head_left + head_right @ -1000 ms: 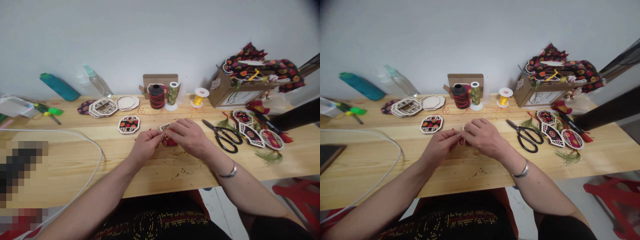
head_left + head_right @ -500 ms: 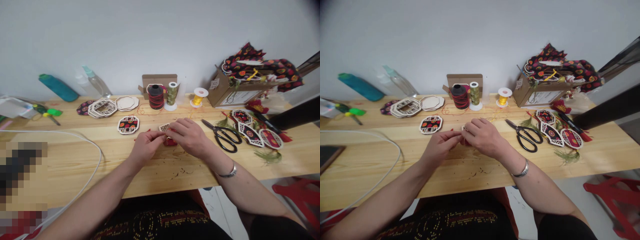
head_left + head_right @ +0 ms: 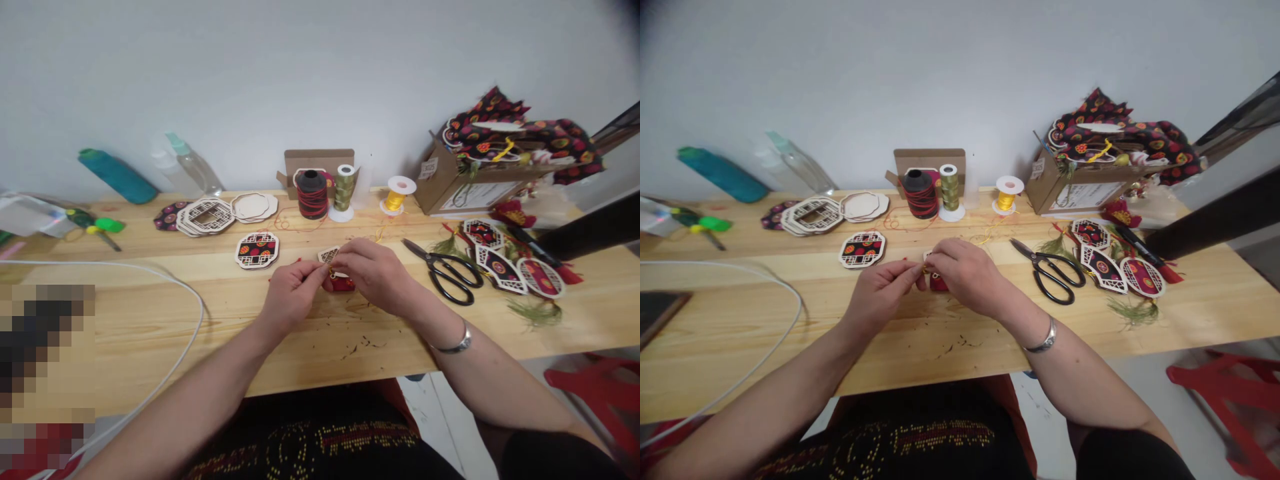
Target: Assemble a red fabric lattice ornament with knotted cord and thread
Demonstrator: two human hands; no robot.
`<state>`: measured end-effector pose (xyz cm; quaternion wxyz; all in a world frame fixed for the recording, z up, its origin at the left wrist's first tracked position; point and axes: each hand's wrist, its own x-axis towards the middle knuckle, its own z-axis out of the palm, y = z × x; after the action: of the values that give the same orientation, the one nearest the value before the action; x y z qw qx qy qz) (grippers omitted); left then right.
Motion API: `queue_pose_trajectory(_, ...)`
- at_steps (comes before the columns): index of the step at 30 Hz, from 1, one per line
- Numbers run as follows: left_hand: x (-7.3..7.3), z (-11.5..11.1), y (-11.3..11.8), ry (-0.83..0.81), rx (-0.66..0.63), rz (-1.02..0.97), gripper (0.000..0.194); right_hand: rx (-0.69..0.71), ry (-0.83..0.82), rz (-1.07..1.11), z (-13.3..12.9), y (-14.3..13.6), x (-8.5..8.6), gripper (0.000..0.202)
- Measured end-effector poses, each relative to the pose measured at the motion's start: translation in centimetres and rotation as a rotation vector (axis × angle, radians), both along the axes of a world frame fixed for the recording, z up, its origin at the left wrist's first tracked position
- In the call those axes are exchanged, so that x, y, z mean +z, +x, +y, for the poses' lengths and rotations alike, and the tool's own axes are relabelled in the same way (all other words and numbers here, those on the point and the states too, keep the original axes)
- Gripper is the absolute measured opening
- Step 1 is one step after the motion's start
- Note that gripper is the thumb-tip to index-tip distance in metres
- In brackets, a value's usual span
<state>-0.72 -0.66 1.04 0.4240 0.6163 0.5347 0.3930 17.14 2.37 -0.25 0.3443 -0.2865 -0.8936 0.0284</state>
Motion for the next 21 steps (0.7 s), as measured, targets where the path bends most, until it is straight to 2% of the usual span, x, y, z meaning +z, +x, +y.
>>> queue_pose_trajectory(3, 0.11, -0.04, -0.03, 0.003, 0.023, -0.002, 0.028, -0.02, -0.093, 0.059, -0.23, -0.24, -0.03, 0.021)
queue_pose_trajectory(10, -0.1, 0.1, -0.07, 0.02, 0.033, -0.051, 0.027, -0.071, 0.002, 0.05, -0.65, -0.8, -0.02, 0.022)
queue_pose_trajectory(16, -0.13, 0.11, -0.01, 0.048, 0.004, -0.052, 0.028, -0.073, -0.032, 0.046, -0.67, -0.96, -0.28, 0.023)
queue_pose_trajectory(21, -0.25, 0.07, -0.02, 0.053, -0.021, -0.039, 0.027, -0.074, -0.125, 0.072, -0.7, -0.91, -0.28, 0.019)
